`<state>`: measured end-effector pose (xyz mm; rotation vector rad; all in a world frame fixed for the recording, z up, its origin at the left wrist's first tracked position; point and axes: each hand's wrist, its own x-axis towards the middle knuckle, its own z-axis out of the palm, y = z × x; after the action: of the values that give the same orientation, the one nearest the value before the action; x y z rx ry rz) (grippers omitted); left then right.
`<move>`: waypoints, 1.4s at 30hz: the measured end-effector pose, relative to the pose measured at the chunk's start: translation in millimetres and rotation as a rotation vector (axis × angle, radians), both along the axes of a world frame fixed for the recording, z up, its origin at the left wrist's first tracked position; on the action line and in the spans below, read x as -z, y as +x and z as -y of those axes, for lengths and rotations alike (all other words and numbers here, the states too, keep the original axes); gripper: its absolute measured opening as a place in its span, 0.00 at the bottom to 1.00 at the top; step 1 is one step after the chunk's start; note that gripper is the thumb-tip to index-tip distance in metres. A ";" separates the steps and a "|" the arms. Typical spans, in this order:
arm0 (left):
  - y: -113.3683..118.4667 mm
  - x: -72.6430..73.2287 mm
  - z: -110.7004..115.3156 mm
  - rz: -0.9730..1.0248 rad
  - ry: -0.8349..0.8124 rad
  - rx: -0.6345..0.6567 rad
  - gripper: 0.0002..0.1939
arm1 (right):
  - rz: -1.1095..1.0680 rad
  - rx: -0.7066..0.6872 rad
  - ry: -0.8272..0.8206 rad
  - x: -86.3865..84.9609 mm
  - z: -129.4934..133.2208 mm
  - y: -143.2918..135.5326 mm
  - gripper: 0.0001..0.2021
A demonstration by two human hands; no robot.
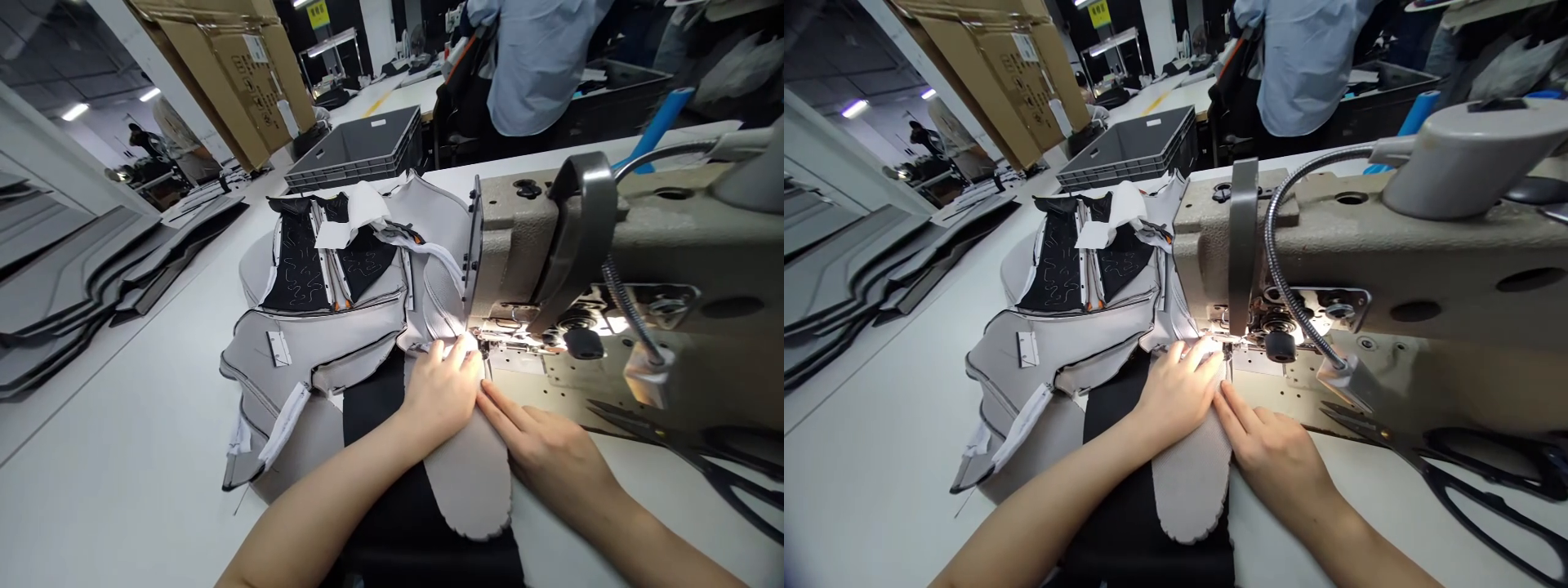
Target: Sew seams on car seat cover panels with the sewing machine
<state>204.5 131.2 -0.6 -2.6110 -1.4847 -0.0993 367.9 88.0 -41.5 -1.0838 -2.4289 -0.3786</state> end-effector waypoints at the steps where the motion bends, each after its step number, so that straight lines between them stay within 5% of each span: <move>1: 0.5 1.4 -1.6 0.003 0.008 0.004 0.16 | 0.000 0.016 -0.004 0.3 -1.0 0.4 0.25; 18: 2.3 10.9 -11.5 0.052 0.016 0.043 0.16 | -0.005 0.079 0.002 2.0 -9.5 3.1 0.27; 28: -8.3 6.9 -9.8 0.131 -0.092 0.137 0.18 | -0.040 -0.004 0.026 4.6 -14.6 7.9 0.21; 42: -13.0 18.2 -25.3 0.173 0.045 0.232 0.15 | 0.015 0.078 0.038 10.0 -18.3 2.8 0.24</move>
<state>191.5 156.4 -18.8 -2.7879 -1.2031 -0.3867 370.7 106.4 -51.4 -1.1655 -2.3881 -0.4577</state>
